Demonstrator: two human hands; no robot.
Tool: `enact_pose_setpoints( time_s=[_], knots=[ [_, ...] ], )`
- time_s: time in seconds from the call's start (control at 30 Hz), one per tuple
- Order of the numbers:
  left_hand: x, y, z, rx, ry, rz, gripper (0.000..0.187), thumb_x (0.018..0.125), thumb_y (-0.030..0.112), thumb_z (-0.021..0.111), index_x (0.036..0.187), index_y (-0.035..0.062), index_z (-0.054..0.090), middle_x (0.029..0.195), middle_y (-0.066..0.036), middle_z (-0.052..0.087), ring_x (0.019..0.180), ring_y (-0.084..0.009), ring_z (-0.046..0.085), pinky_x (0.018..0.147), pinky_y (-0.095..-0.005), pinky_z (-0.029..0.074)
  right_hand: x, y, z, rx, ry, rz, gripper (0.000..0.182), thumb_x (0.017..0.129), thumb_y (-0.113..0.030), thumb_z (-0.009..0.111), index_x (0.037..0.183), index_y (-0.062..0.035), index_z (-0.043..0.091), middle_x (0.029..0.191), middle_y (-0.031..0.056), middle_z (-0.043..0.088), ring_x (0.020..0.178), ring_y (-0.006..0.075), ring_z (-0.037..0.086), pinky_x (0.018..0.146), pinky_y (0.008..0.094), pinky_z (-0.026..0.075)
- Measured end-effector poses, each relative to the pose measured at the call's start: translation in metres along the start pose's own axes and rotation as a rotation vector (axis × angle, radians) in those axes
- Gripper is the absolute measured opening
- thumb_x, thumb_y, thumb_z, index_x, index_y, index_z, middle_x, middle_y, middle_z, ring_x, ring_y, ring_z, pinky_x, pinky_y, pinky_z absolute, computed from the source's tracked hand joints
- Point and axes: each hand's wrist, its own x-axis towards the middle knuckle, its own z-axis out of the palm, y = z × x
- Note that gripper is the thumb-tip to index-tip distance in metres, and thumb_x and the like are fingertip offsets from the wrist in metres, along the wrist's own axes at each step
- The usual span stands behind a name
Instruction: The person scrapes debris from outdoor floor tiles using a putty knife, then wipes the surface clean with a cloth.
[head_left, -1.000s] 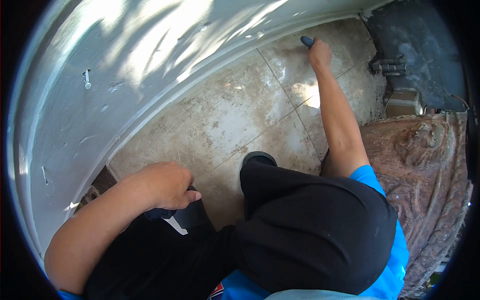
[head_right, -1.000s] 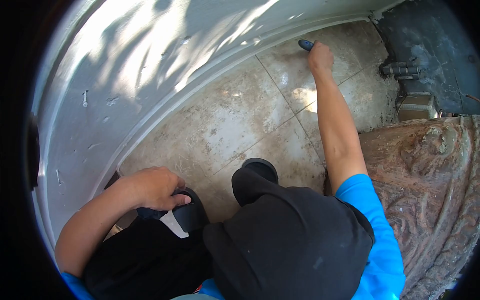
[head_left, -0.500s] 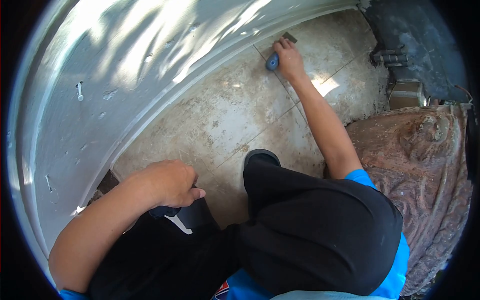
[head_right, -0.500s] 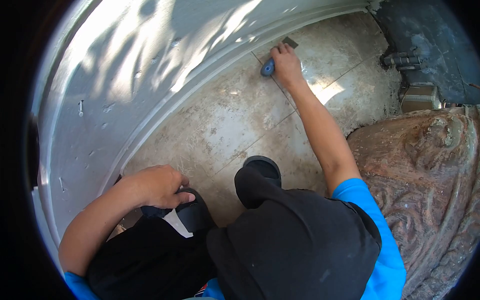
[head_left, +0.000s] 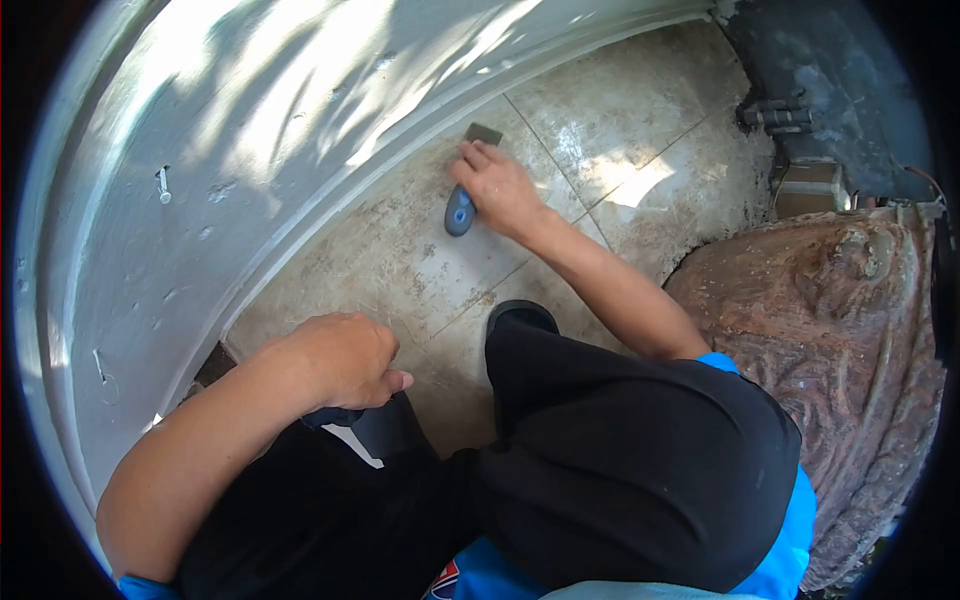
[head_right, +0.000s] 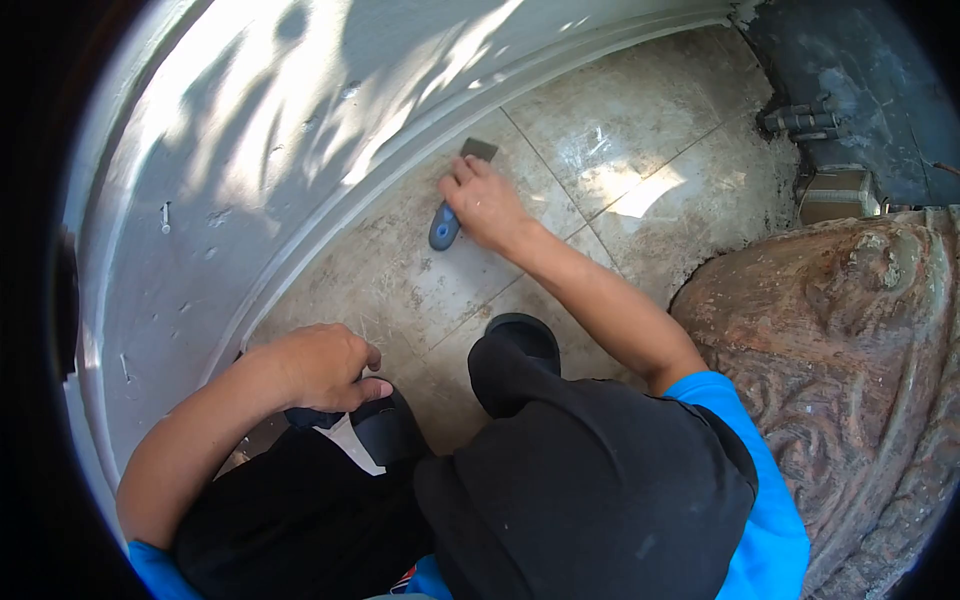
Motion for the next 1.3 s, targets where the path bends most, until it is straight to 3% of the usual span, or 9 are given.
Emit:
enact_pose_setpoints(
  time_s=[0.1, 0.3, 0.47, 0.6, 0.7, 0.8, 0.87, 0.93, 1.3],
  knots=[
    [-0.001, -0.002, 0.004, -0.035, 0.0, -0.004, 0.045, 0.096, 0.04, 0.06, 0.098, -0.0026, 0.072, 0.093, -0.024, 0.071, 0.096, -0.0397, 0.069, 0.086, -0.0473, 0.054, -0.01, -0.038, -0.022, 0.209, -0.11, -0.12, 0.029, 0.076, -0.003, 0.068, 0.104, -0.001, 0.061, 0.124, 0.0239, 0.062, 0.116, 0.0395, 0.06, 0.097, 0.0442, 0.052],
    [-0.006, -0.011, 0.017, -0.063, -0.032, -0.032, 0.045, 0.096, 0.041, 0.06, 0.097, -0.0029, 0.072, 0.094, -0.024, 0.071, 0.096, -0.0394, 0.069, 0.086, -0.0477, 0.055, 0.012, 0.064, -0.027, 0.069, 0.221, 0.36, 0.041, 0.073, 0.003, 0.068, 0.113, -0.0049, 0.063, 0.127, 0.0203, 0.063, 0.117, 0.0403, 0.06, 0.096, 0.0436, 0.052],
    [-0.003, -0.012, 0.019, -0.054, -0.012, 0.011, 0.045, 0.096, 0.041, 0.059, 0.095, -0.0028, 0.072, 0.093, -0.023, 0.071, 0.095, -0.039, 0.07, 0.085, -0.0478, 0.055, 0.005, -0.009, 0.018, 0.106, 0.115, 0.042, 0.042, 0.073, 0.004, 0.068, 0.114, -0.0034, 0.062, 0.131, 0.0228, 0.06, 0.124, 0.0409, 0.056, 0.102, 0.0446, 0.05],
    [-0.002, -0.002, 0.006, 0.002, -0.114, -0.059, 0.047, 0.096, 0.045, 0.059, 0.117, 0.0045, 0.07, 0.103, -0.021, 0.072, 0.103, -0.039, 0.067, 0.093, -0.0472, 0.053, -0.015, -0.12, 0.024, 0.261, -0.034, -0.458, 0.031, 0.075, -0.007, 0.067, 0.105, -0.0029, 0.062, 0.124, 0.022, 0.062, 0.12, 0.0387, 0.058, 0.104, 0.0451, 0.047],
    [-0.003, -0.006, 0.009, -0.011, -0.117, -0.077, 0.046, 0.096, 0.045, 0.059, 0.115, 0.0047, 0.07, 0.101, -0.02, 0.072, 0.102, -0.0393, 0.067, 0.092, -0.0475, 0.053, -0.01, -0.117, 0.005, 0.659, -0.135, -0.389, 0.037, 0.069, -0.004, 0.072, 0.105, -0.0035, 0.063, 0.118, 0.0167, 0.065, 0.115, 0.035, 0.06, 0.098, 0.0426, 0.05],
    [-0.005, -0.016, 0.019, -0.033, -0.081, -0.063, 0.046, 0.096, 0.045, 0.059, 0.115, 0.0049, 0.07, 0.101, -0.02, 0.072, 0.102, -0.0393, 0.067, 0.092, -0.0473, 0.052, 0.0, -0.069, -0.026, 0.933, -0.002, 0.11, 0.032, 0.083, -0.006, 0.073, 0.114, -0.003, 0.064, 0.094, 0.0092, 0.072, 0.088, 0.0251, 0.071, 0.079, 0.0347, 0.057],
    [-0.008, -0.018, 0.019, -0.05, -0.095, -0.071, 0.046, 0.096, 0.045, 0.059, 0.116, 0.0046, 0.07, 0.102, -0.02, 0.072, 0.103, -0.0393, 0.067, 0.092, -0.047, 0.052, 0.003, -0.019, -0.019, 1.243, 0.162, 0.496, 0.032, 0.091, -0.01, 0.072, 0.117, 0.0038, 0.06, 0.104, 0.0144, 0.072, 0.092, 0.0186, 0.071, 0.072, 0.0301, 0.06],
    [-0.008, -0.021, 0.02, -0.063, -0.109, -0.072, 0.047, 0.096, 0.045, 0.059, 0.117, 0.0043, 0.069, 0.103, -0.021, 0.072, 0.104, -0.039, 0.067, 0.093, -0.0466, 0.052, 0.006, 0.022, -0.026, 1.444, 0.414, 0.73, 0.034, 0.084, -0.008, 0.078, 0.108, 0.0082, 0.06, 0.094, 0.0172, 0.069, 0.085, 0.0215, 0.071, 0.06, 0.0301, 0.063],
    [-0.007, -0.015, 0.015, -0.045, -0.125, -0.071, 0.047, 0.096, 0.044, 0.059, 0.119, 0.0031, 0.068, 0.106, -0.021, 0.071, 0.106, -0.0391, 0.066, 0.094, -0.0465, 0.052, 0.023, 0.066, 0.004, 1.527, 0.387, 0.763, 0.033, 0.085, -0.003, 0.077, 0.11, 0.0066, 0.056, 0.099, 0.0194, 0.068, 0.081, 0.023, 0.071, 0.062, 0.0332, 0.065]
  ],
)
